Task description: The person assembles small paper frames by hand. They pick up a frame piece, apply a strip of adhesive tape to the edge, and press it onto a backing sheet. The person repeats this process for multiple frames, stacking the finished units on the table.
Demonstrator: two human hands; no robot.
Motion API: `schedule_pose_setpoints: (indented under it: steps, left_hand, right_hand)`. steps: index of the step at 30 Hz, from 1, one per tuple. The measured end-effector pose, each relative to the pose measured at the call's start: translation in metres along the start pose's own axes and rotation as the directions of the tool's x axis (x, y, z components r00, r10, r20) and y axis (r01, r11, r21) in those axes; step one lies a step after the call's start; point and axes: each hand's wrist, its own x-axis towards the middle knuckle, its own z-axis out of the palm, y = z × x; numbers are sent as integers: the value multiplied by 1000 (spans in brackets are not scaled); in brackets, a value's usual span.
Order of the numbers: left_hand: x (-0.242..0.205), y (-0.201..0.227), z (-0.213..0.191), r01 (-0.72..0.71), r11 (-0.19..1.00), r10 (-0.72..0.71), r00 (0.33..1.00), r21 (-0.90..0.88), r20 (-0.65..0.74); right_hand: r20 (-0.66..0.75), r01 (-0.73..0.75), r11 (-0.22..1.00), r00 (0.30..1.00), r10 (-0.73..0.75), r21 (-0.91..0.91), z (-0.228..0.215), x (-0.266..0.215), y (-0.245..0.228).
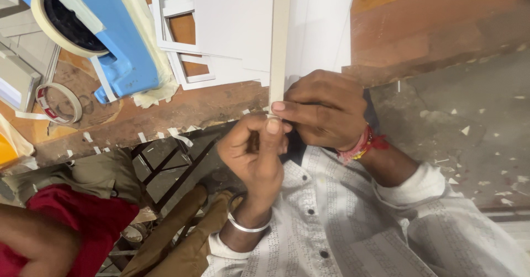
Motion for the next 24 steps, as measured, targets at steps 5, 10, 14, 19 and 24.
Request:
schedule_pose_setpoints:
  steps: [5,10,14,19,24]
  left_hand:
    - [3,-5,0,-36,998,35,999,59,14]
    - [10,-16,-2,-143,989,141,989,34,49]
    - [8,-15,-14,-115,982,97,988,153,120]
    - [21,-45,-19,71,981,-90,991,180,100]
    - [11,-48,-19,-78,982,68,996,170,65]
  right_hand:
    - [-6,29,997,1000,-30,-75,1,-3,0]
    - [53,21,994,998,-16,-107,4,-3,-2]
    - [93,-86,995,992,90,-41,-4,1,-9]
    - [161,-39,998,986,30,51,-17,16,-11]
    - [79,-35,996,996,28,86,-11,17,-14]
